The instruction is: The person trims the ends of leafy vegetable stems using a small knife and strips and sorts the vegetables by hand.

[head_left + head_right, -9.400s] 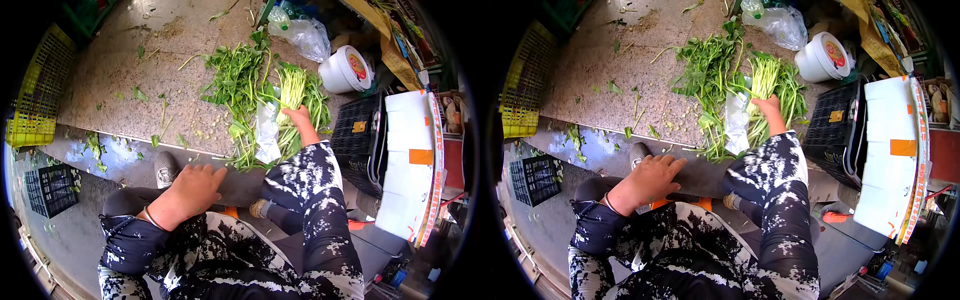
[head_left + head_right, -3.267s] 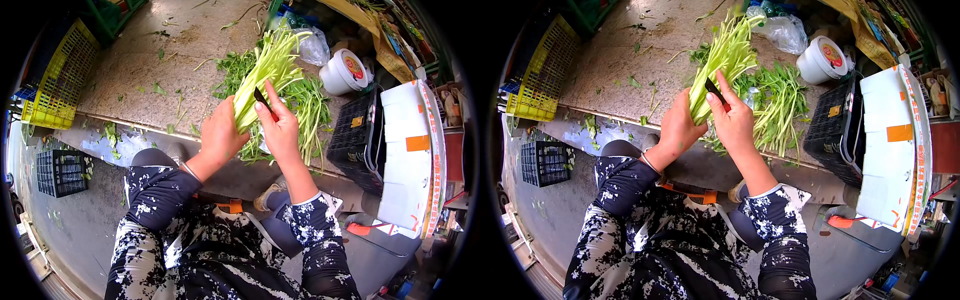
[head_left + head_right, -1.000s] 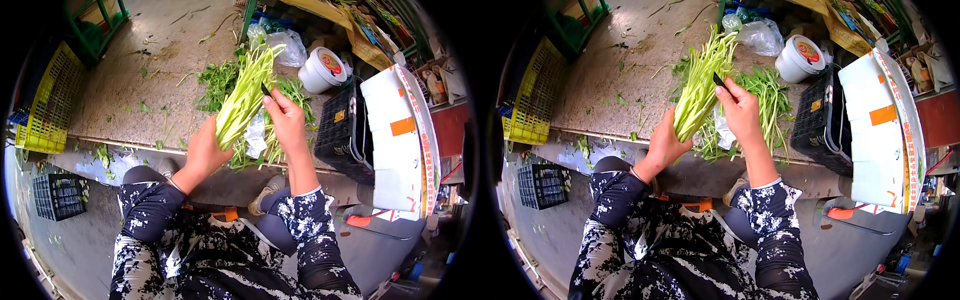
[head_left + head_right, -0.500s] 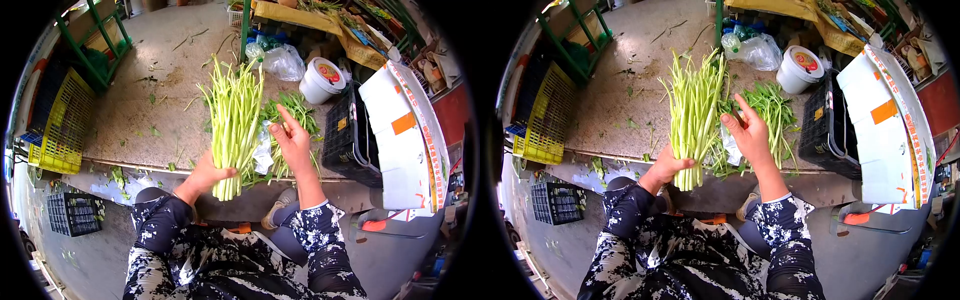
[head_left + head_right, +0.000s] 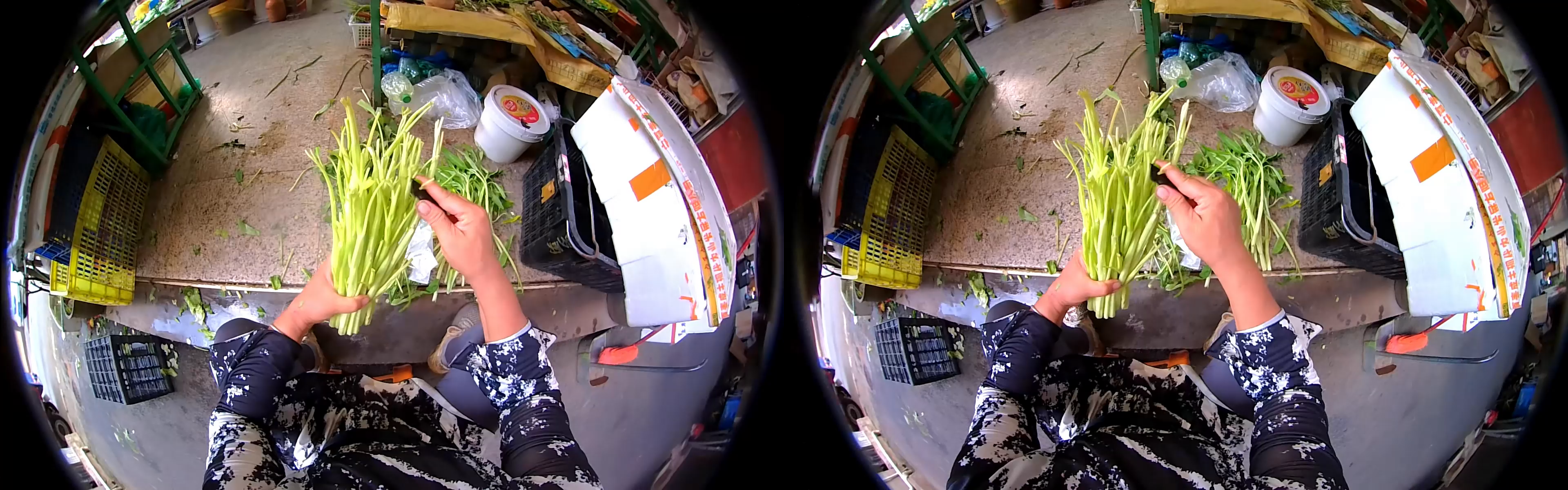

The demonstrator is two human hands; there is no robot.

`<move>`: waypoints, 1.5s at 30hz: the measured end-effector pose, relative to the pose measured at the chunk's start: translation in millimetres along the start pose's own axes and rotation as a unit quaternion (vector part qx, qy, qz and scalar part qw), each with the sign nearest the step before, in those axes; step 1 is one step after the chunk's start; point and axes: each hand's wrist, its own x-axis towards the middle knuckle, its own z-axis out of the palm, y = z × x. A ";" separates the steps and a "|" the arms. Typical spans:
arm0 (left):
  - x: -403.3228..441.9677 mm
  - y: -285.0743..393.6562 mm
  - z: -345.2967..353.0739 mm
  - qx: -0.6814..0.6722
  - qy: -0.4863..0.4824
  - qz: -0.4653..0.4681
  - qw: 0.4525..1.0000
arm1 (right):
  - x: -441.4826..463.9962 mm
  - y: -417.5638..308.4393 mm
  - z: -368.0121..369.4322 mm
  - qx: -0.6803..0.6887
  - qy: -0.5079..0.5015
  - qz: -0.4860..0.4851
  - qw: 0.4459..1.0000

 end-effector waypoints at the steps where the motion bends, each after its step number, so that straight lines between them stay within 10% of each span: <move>1: -0.9 2.0 -1.0 -0.001 0.002 0.000 1.000 | 0.9 -2.9 -6.2 0.001 0.000 0.000 1.000; 3: -2.3 1.1 -3.0 -0.003 0.006 0.001 1.000 | 5.7 -11.0 -22.8 -0.162 0.083 -0.061 0.981; 8: -2.2 -5.4 -5.1 0.028 -0.016 0.008 0.999 | -4.6 -25.7 -24.6 0.147 -0.103 0.086 0.980; 21: -4.7 -10.7 -6.3 0.111 0.011 0.046 0.993 | -6.3 -12.9 -24.2 0.098 -0.157 0.084 0.979; 29: -4.7 2.0 -10.0 0.095 0.009 0.043 0.995 | -2.1 -16.5 -27.1 -0.306 0.003 -0.171 0.937; 37: -7.0 -6.4 -22.2 0.119 -0.007 0.022 0.993 | -1.3 -17.7 -35.1 -0.406 0.019 -0.154 0.901; 39: -10.0 -5.7 -23.4 0.159 0.003 0.043 0.986 | 7.9 -10.7 -46.6 -0.223 0.117 -0.109 0.962; 45: -8.8 -3.6 -15.4 0.191 0.020 0.022 0.981 | -2.3 -20.1 -29.9 0.196 -0.134 0.151 0.960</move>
